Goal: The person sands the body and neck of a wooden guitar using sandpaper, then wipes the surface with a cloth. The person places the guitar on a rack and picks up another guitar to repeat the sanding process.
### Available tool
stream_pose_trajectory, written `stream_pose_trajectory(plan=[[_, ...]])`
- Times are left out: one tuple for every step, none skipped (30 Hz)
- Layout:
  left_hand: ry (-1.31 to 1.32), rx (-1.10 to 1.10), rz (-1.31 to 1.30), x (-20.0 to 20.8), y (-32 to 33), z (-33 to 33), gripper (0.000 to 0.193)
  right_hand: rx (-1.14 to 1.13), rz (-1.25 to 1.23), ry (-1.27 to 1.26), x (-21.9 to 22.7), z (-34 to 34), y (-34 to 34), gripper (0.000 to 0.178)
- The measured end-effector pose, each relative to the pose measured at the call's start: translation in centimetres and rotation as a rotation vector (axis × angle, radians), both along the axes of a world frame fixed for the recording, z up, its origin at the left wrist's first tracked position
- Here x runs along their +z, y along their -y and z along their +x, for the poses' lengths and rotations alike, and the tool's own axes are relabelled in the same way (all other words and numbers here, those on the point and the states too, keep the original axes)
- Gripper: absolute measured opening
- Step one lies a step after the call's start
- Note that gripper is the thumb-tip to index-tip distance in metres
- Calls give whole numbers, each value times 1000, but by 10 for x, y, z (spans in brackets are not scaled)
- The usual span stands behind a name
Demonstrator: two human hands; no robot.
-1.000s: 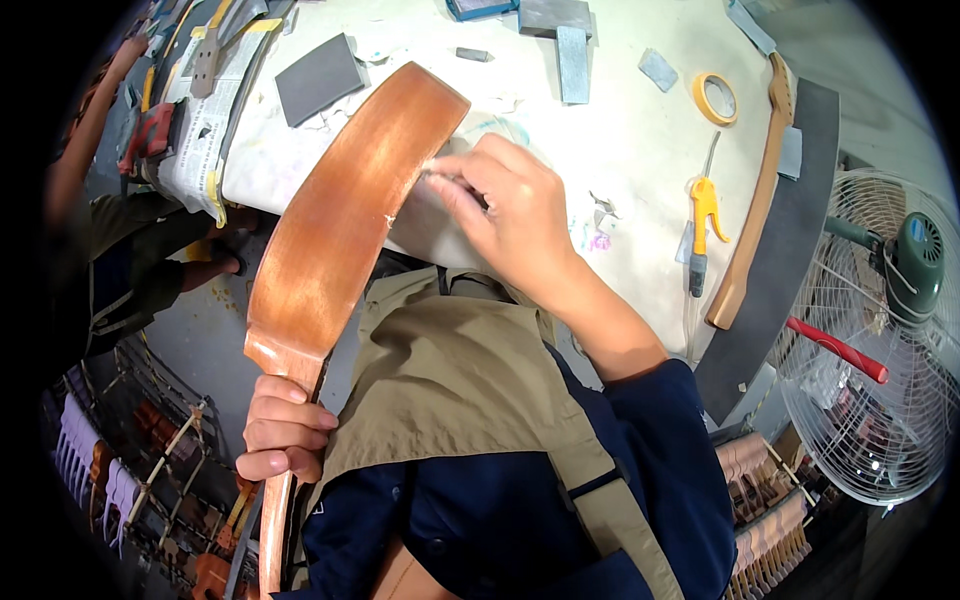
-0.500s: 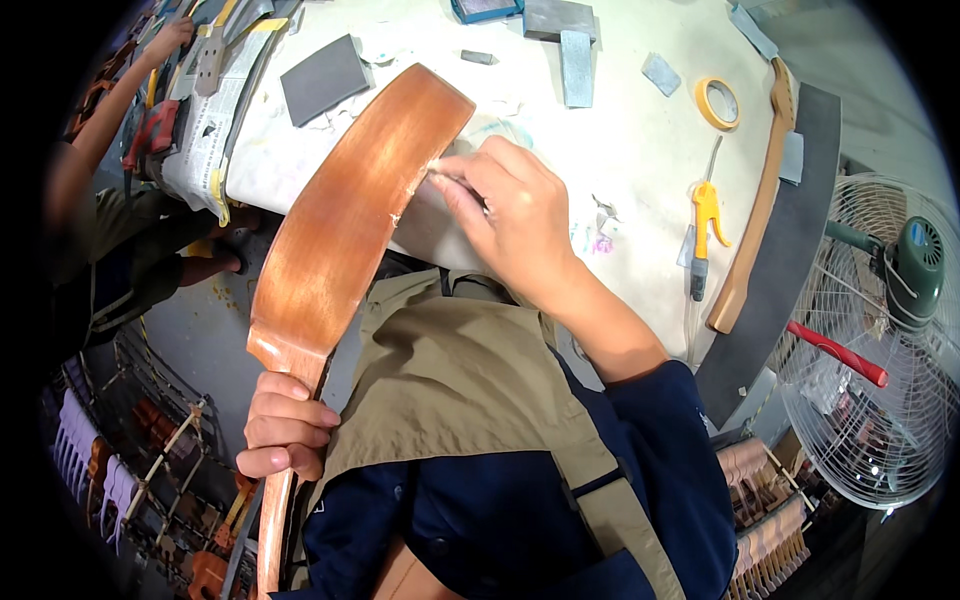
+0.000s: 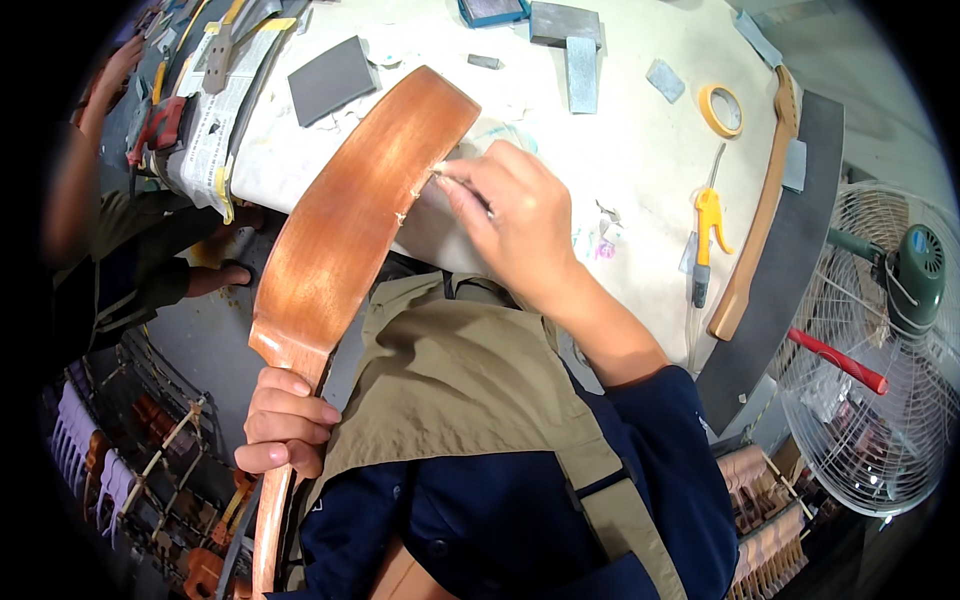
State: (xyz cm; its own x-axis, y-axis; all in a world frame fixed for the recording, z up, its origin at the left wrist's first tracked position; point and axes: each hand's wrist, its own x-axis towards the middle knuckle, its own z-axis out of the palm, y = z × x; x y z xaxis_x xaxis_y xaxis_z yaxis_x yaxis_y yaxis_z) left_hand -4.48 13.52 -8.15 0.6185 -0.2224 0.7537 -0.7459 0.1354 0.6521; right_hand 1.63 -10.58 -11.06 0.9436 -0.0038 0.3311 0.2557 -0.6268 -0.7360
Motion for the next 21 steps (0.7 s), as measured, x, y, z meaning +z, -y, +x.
stream_pose_trajectory(plan=[[2, 2, -5, -1, 0, 0, 20, 3, -57, 57, 1, -3, -3, 12], [4, 6, -7, -1, 0, 0, 20, 8, -111, 115, 2, -4, -5, 12], [7, 16, -14, -1, 1, 0, 20, 22, -30, 34, 2, -3, -5, 12], [9, 25, -20, -1, 2, -1, 20, 36, 50, -46, 3, -2, -3, 12], [8, 31, -29, -1, 3, -1, 20, 46, 127, -130, 4, -2, 0, 12], [11, 26, -28, -1, 2, -1, 20, 10, 77, -93, 1, 2, 4, 12], [14, 21, -27, -1, 1, 1, 20, 13, 2, -30, 1, 1, 3, 12], [21, 18, -23, -2, 1, 1, 20, 19, -69, 37, 1, 0, 0, 12], [15, 20, -23, -2, 0, 1, 20, 24, -141, 104, 1, -1, -2, 12], [9, 22, -24, -3, 0, 1, 20, 58, -102, 87, 3, -3, -4, 12], [2, 22, -26, -2, -1, 1, 20, 52, -61, 35, 3, -1, -2, 12], [7, 22, -20, -1, -1, 1, 20, 46, -20, -18, 3, 1, 1, 12], [12, 22, -14, 0, -1, 1, 21, 40, 21, -70, 3, 3, 3, 12], [17, 21, -9, 0, -1, 2, 21, 31, -23, -7, 2, 3, 1, 12], [17, 18, -9, 0, -1, 2, 21, 23, -67, 57, 2, 2, -2, 12], [17, 15, -9, -1, -1, 2, 21, 15, -110, 121, 2, 1, -4, 11], [17, 10, -8, -1, -2, 3, 21, 25, -44, 68, 2, 1, -4, 12], [14, 17, -8, 0, -1, 3, 21, 35, 22, 16, 1, 0, -3, 12], [11, 24, -7, 1, 0, 3, 21, 46, 88, -37, 1, 0, -3, 12], [7, 30, -10, 1, 1, 3, 21, 35, 56, -59, 1, 3, 2, 12], [6, 26, -6, 1, 1, 3, 20, 27, -3, -2, 1, 3, 1, 12]])
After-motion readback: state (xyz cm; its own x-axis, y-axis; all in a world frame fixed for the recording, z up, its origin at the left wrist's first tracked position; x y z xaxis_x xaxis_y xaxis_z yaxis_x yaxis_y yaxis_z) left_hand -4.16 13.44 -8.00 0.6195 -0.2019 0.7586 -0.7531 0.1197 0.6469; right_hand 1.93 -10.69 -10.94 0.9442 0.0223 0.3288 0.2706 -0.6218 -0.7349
